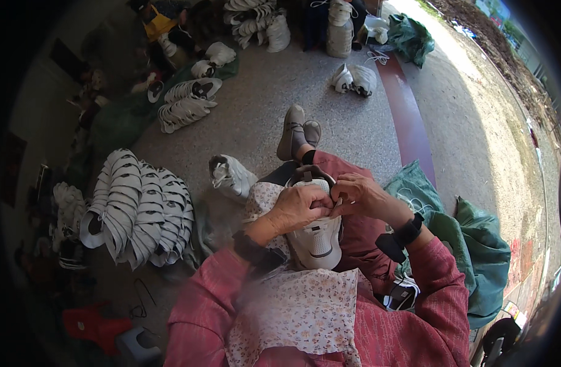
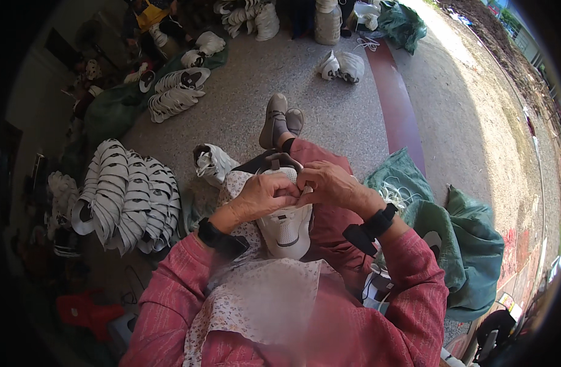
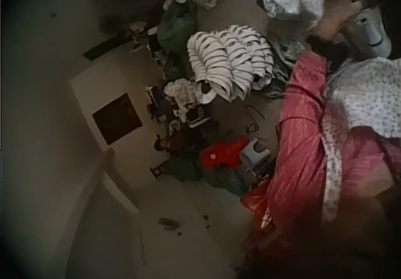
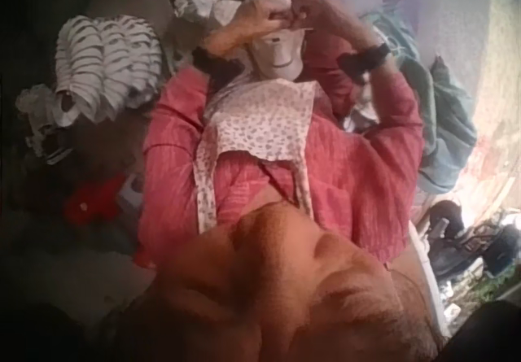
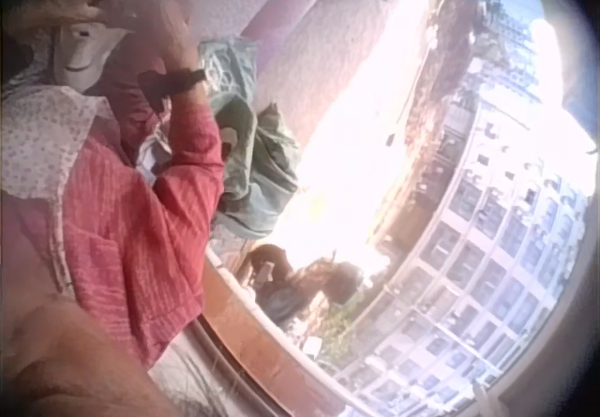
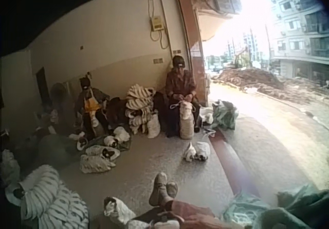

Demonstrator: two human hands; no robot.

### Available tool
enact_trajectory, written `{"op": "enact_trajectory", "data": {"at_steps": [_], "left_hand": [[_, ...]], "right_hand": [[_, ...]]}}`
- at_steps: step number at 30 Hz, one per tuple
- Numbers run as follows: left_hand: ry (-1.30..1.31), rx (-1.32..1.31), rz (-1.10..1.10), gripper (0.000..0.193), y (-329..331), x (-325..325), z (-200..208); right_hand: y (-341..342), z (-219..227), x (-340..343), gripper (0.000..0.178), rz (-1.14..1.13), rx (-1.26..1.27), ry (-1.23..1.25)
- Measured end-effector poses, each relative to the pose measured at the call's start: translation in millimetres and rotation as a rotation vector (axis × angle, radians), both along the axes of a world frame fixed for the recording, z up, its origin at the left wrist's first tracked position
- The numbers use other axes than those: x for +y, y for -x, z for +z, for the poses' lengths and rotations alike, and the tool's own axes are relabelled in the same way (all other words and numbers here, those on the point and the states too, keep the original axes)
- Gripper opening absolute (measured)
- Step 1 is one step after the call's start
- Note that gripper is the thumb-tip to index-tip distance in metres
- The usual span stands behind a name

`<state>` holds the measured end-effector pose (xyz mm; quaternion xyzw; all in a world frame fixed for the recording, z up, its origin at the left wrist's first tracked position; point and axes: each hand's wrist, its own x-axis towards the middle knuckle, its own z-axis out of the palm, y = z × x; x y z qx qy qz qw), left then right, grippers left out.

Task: The person sits on the floor and laces a white shoe held in their lap. They thread the laces through the eyelets and pull them tight repeatedly. The person is surrounded by stacks of white shoe parts and other materials.

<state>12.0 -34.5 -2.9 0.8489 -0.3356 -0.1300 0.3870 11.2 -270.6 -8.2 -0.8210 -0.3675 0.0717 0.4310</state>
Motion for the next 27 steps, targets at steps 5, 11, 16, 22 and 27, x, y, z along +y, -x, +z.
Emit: {"op": "enact_trajectory", "data": {"at_steps": [5,11,16,22,27], "left_hand": [[0.116,-0.167,0.035,0.007,-5,5,-6],[-0.116,-0.663,0.618,0.003,-63,127,32],[-0.314,-0.766,1.158,0.007,-91,289,32],[-0.038,-0.206,0.961,0.022,-67,239,-37],[0.19,-0.058,0.44,0.039,-39,128,-5]], "right_hand": [[-10,10,4,0.027,0.037,-0.037,0.062],[-14,7,5,0.027,0.009,-0.058,0.093],[-18,6,12,0.025,0.002,-0.038,0.166],[-6,13,14,0.023,-0.139,0.127,0.134],[22,-5,5,0.018,-0.141,0.042,0.154]]}}
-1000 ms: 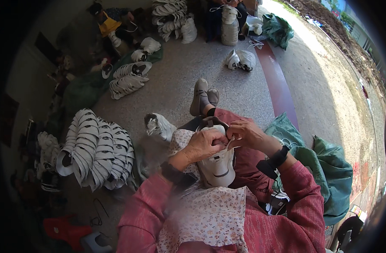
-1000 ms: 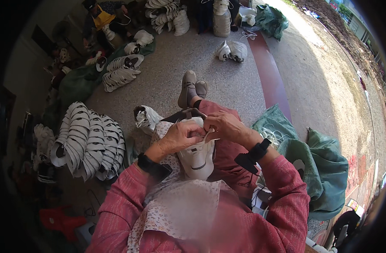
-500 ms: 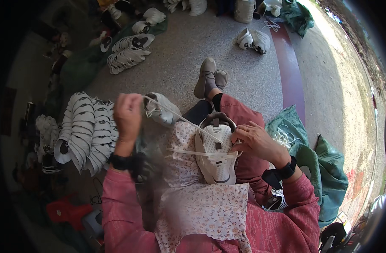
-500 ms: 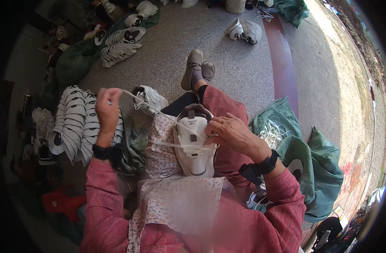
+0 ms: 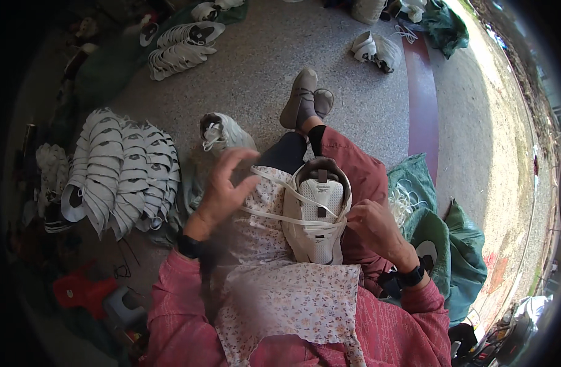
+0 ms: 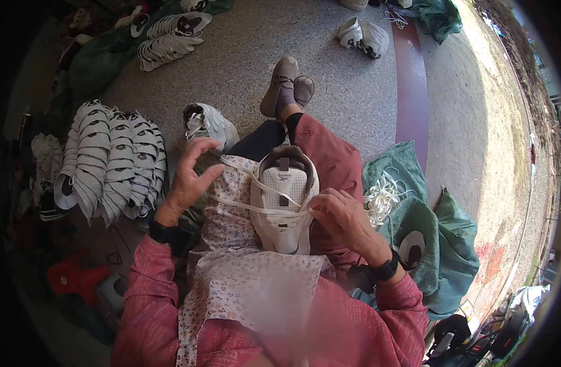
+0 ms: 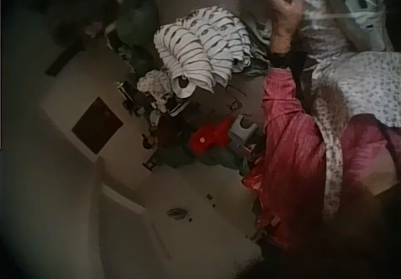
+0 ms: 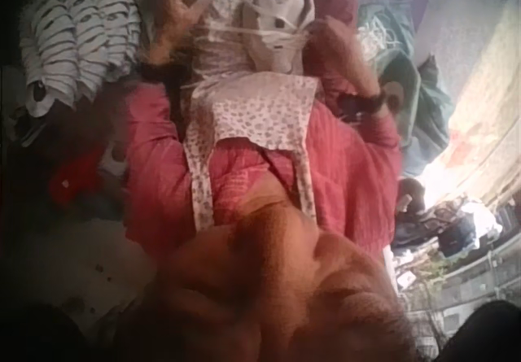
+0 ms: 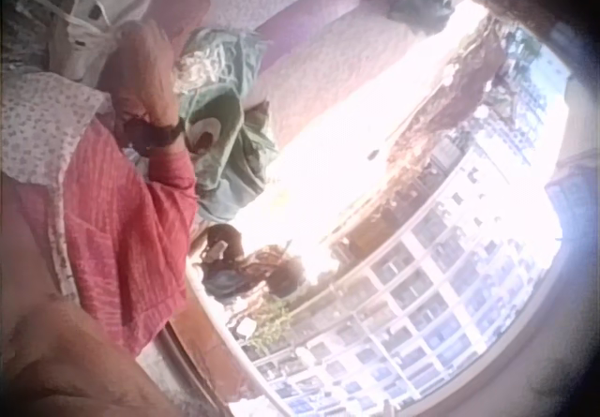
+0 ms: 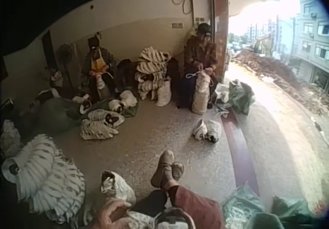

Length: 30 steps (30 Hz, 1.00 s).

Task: The person sits on the floor and laces a white shoe held in their lap. They thread the laces through the eyelets and pull them tight repeatedly. The person is surrounded by stacks of white shoe parts and other materials.

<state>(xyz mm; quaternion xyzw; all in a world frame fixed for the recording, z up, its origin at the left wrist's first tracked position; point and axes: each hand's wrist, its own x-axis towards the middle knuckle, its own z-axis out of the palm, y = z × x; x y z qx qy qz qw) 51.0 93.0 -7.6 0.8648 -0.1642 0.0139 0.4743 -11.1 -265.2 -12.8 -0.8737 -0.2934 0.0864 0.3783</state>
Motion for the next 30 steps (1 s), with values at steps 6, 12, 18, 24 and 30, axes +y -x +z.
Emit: {"op": "enact_trajectory", "data": {"at_steps": [6,12,18,24,30], "left_hand": [[0.002,0.038,-0.388,0.038,6,-56,10],[-0.05,0.053,-0.364,0.046,14,-64,4],[-0.113,0.066,-0.272,0.068,36,-75,-2],[-0.094,0.099,-0.248,0.069,37,-80,-8],[-0.092,0.094,-0.221,0.07,37,-86,-10]], "right_hand": [[-2,19,20,0.018,0.02,0.111,-0.01],[3,17,24,0.031,-0.187,0.33,-0.105],[8,14,41,0.062,-0.366,0.091,-0.137],[7,5,42,0.059,-0.382,0.179,-0.266],[10,5,39,0.059,-0.378,0.28,-0.359]]}}
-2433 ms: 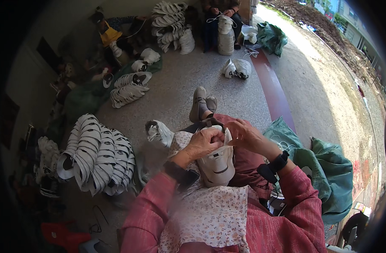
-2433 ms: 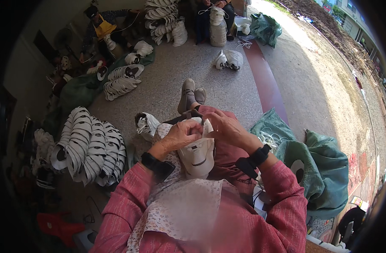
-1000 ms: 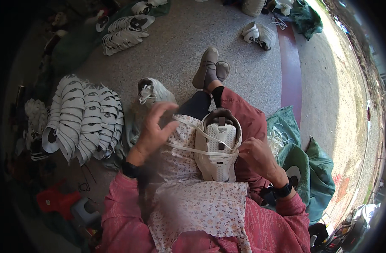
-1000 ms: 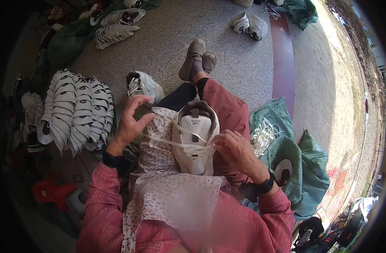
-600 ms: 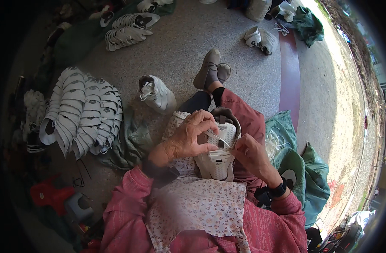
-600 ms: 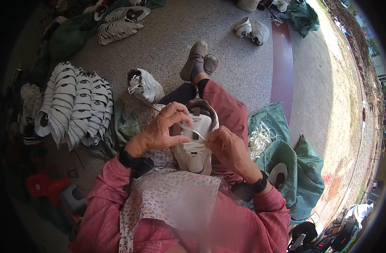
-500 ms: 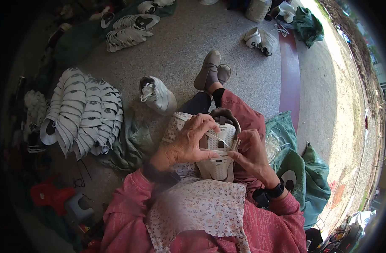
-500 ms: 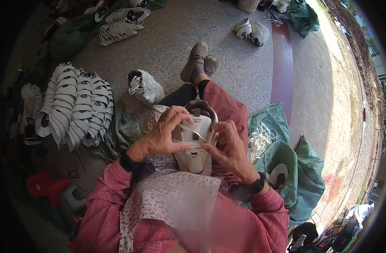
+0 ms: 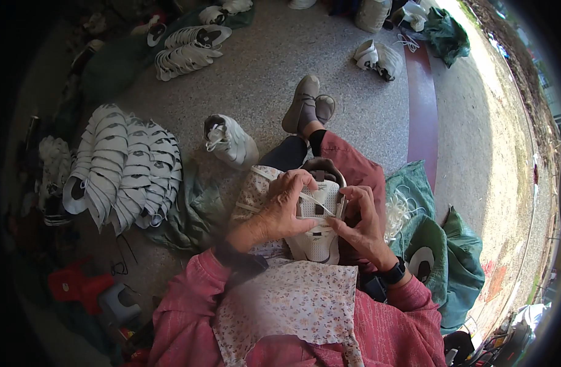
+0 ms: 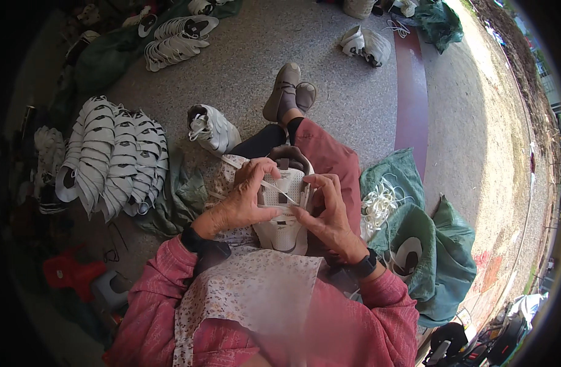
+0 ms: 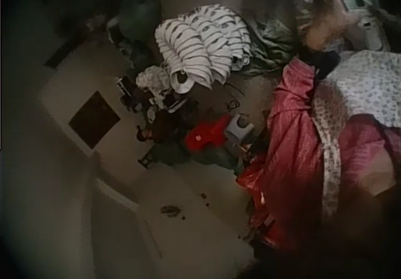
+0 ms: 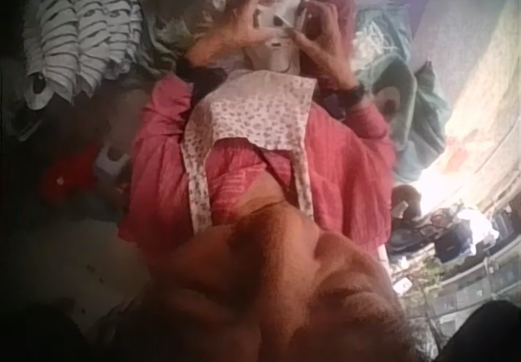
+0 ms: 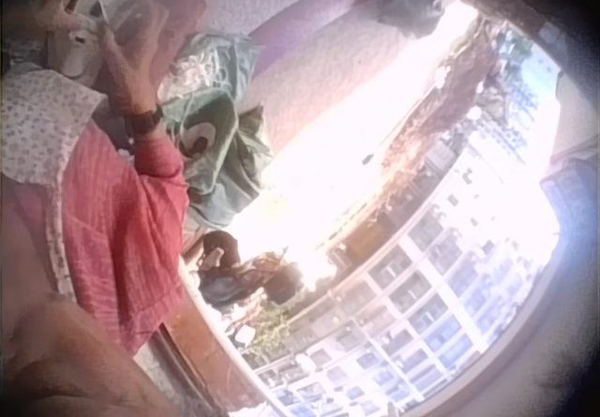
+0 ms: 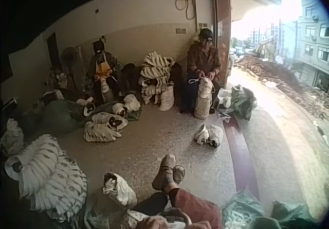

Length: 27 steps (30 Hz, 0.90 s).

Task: The person sits on the floor and laces a white shoe held in their lap. They thread the laces through the eyelets and pull them tight repeatedly. The person is surrounded by stacks of white shoe parts and other materials.

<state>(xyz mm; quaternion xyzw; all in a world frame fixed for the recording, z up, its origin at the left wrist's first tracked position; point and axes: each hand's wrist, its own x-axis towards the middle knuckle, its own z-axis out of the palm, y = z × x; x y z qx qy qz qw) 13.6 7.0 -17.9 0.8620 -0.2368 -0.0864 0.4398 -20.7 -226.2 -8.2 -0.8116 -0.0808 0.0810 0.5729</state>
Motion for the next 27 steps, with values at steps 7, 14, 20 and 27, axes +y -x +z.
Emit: {"op": "enact_trajectory", "data": {"at_steps": [7,14,20,27], "left_hand": [[-0.047,-0.052,0.067,0.067,2,-8,6],[0.04,-0.012,-0.077,0.025,-11,16,6],[0.013,-0.05,-0.176,0.02,-15,19,19],[0.333,0.301,0.004,0.015,-16,53,9]], "right_hand": [[0,0,-1,0.058,0.006,0.045,-0.065],[-6,4,-9,0.049,0.055,0.056,-0.102],[-32,9,-11,0.029,0.197,-0.242,0.054],[-43,0,-10,0.022,0.334,-0.301,0.134]]}}
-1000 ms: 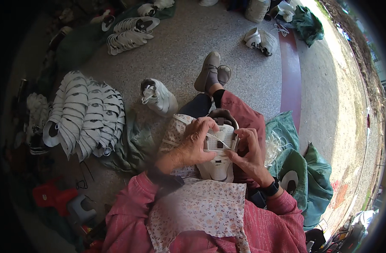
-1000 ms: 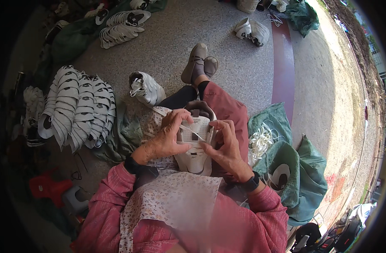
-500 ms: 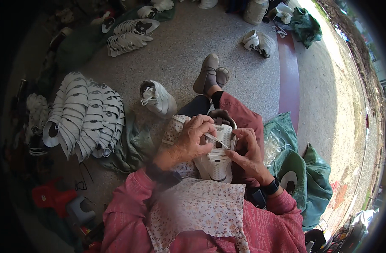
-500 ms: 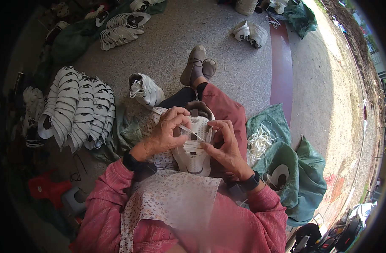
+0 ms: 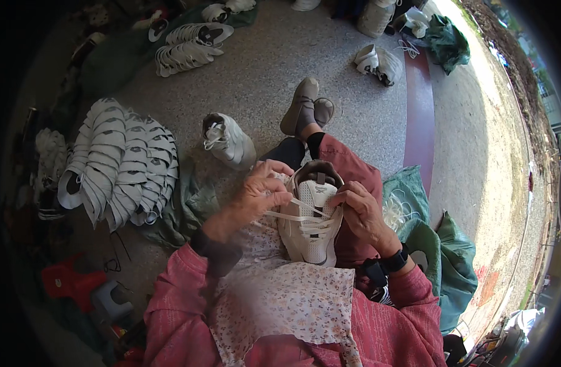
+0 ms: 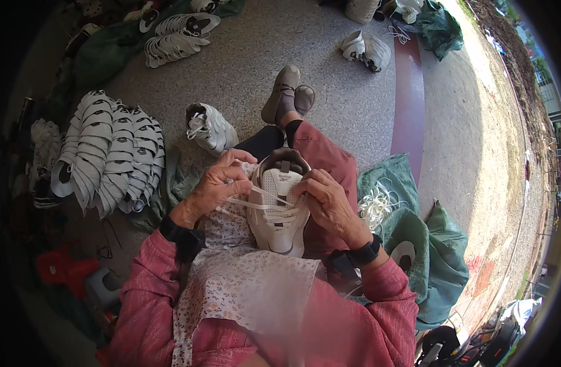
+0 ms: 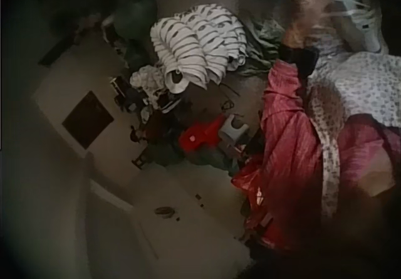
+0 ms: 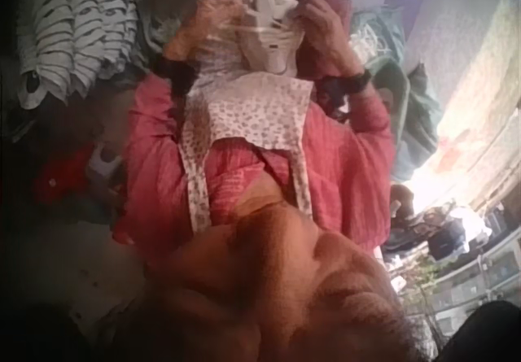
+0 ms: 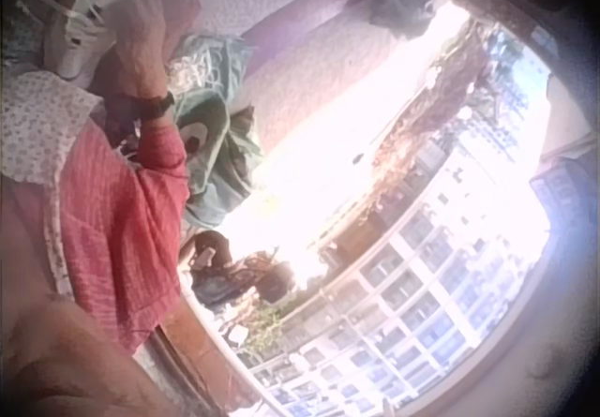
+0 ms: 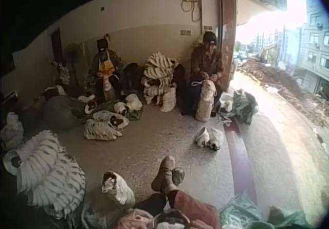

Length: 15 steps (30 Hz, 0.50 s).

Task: The person sits on the floor and laces a white shoe held in their lap. They thread the laces through the eyelets and pull them tight repeatedly. The person is surrounded by stacks of white shoe parts and other materials.

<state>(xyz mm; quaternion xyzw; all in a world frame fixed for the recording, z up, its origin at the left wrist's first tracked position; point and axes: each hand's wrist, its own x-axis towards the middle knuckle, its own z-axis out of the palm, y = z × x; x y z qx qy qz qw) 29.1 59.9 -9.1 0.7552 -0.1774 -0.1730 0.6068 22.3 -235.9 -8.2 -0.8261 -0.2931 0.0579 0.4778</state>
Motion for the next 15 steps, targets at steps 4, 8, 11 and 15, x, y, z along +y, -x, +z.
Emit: {"op": "enact_trajectory", "data": {"at_steps": [4,8,11,15], "left_hand": [[-0.036,-0.153,0.283,0.016,9,14,3],[0.022,0.371,0.249,0.037,41,58,17],[0.179,0.858,0.042,0.043,77,63,13],[0.792,1.066,0.118,0.046,92,28,6]], "right_hand": [[-2,27,7,0.009,0.087,-0.098,0.198],[9,34,22,0.009,0.121,-0.291,0.393],[23,27,33,0.009,0.065,-0.144,0.31],[39,34,25,0.012,-0.022,0.525,-0.245]]}}
